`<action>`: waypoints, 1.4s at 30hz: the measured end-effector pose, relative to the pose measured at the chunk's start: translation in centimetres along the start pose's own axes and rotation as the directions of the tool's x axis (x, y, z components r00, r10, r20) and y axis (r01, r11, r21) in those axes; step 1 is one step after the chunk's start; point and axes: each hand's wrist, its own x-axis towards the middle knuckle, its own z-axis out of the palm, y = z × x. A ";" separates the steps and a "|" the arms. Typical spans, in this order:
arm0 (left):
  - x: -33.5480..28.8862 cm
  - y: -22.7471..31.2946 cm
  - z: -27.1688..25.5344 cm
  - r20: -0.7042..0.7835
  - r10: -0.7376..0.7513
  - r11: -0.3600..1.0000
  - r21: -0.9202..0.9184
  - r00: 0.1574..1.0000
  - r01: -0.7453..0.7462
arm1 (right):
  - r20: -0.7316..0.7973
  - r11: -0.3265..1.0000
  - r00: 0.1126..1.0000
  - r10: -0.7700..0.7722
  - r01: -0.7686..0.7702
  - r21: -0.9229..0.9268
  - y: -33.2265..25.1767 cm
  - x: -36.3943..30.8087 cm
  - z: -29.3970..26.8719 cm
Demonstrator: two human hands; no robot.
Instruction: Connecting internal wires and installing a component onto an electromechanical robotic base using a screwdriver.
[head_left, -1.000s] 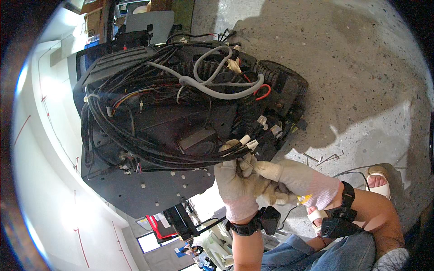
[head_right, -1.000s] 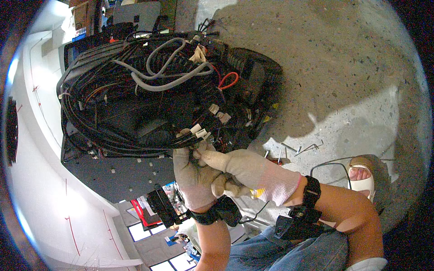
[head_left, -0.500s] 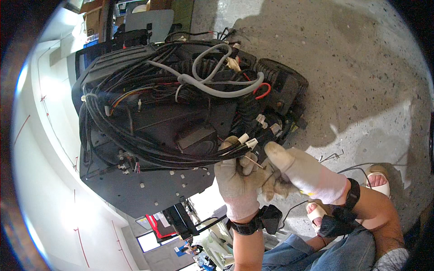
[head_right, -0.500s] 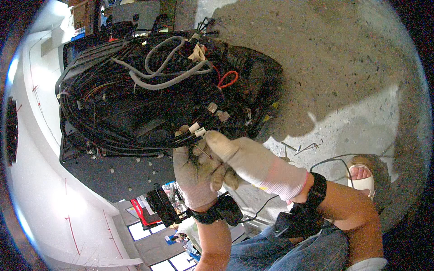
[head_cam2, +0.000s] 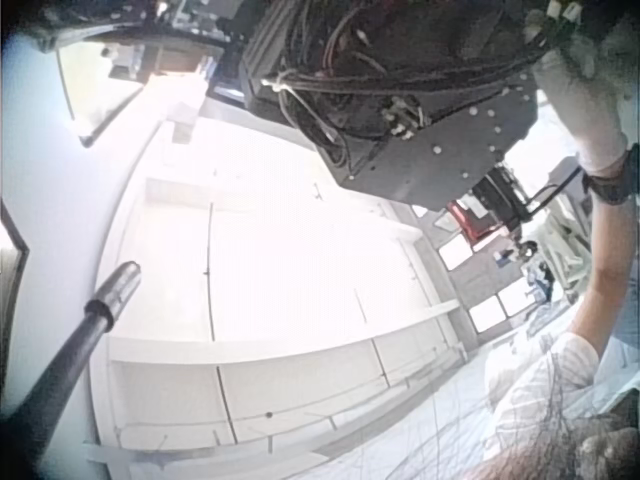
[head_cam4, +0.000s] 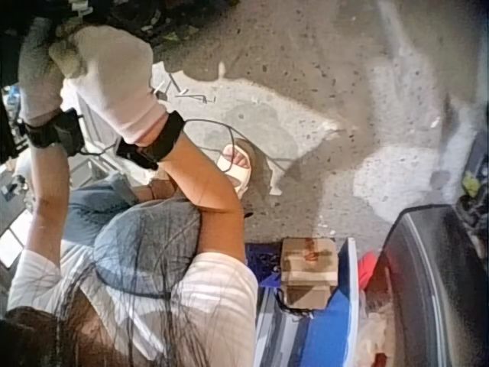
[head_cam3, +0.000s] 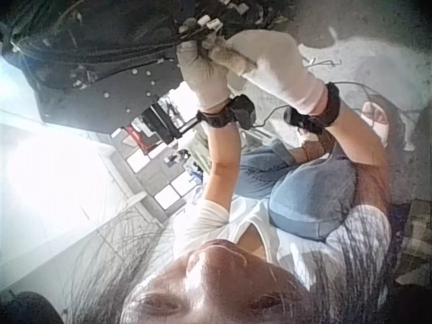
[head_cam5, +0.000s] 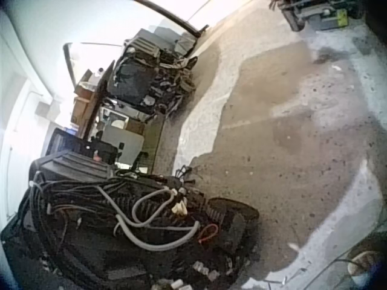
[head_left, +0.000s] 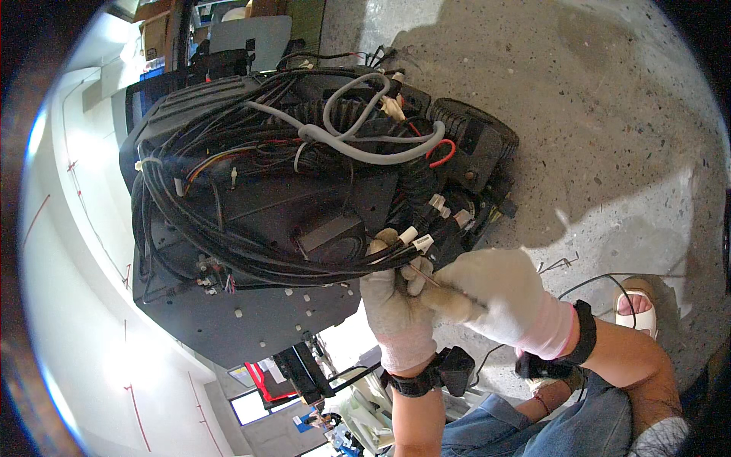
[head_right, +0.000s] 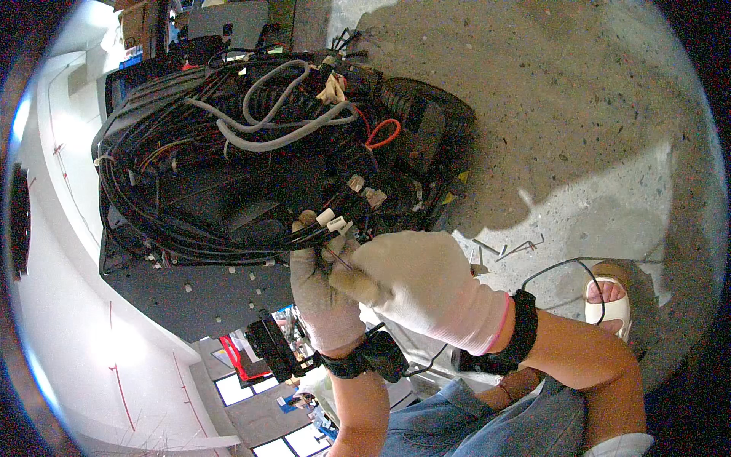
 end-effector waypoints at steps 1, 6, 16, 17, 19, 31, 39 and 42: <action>0.0 -0.1 0.1 -0.011 0.019 1.000 -0.009 1.000 -0.019 | 0.001 1.000 1.000 0.001 -0.001 0.001 0.0 0.1 -0.3; -0.3 -0.4 0.7 -0.043 -0.024 0.999 -0.041 0.999 0.022 | 0.711 0.033 0.645 0.281 -0.747 0.664 0.6 -0.1 -0.2; 0.0 0.0 0.4 -0.191 0.011 1.000 0.024 0.982 -0.007 | -0.029 0.969 0.997 -0.078 0.069 -0.238 -0.5 0.2 -0.7; -0.1 0.0 0.0 -0.190 0.012 1.000 0.022 0.982 -0.008 | -0.045 0.977 0.996 -0.079 0.069 -0.203 -0.3 0.1 -0.5; -0.2 0.0 -1.2 -0.011 0.080 0.965 0.252 0.997 -0.075 | -0.008 0.948 0.984 0.176 -0.167 0.270 -0.2 -0.3 0.2; -0.3 -0.1 0.5 -0.077 0.022 1.000 -0.014 0.997 -0.023 | 0.684 0.004 0.657 0.317 -0.722 0.691 -0.2 0.5 -0.4; -0.2 -0.2 0.2 -0.105 0.021 0.999 0.036 0.994 -0.018 | 0.001 0.997 1.000 -0.009 0.009 -0.071 -0.7 0.2 -0.3; -0.4 -0.1 0.6 -0.059 0.016 0.999 0.049 0.998 -0.013 | 0.200 0.831 0.948 0.248 -0.314 0.460 -0.6 -0.1 -0.2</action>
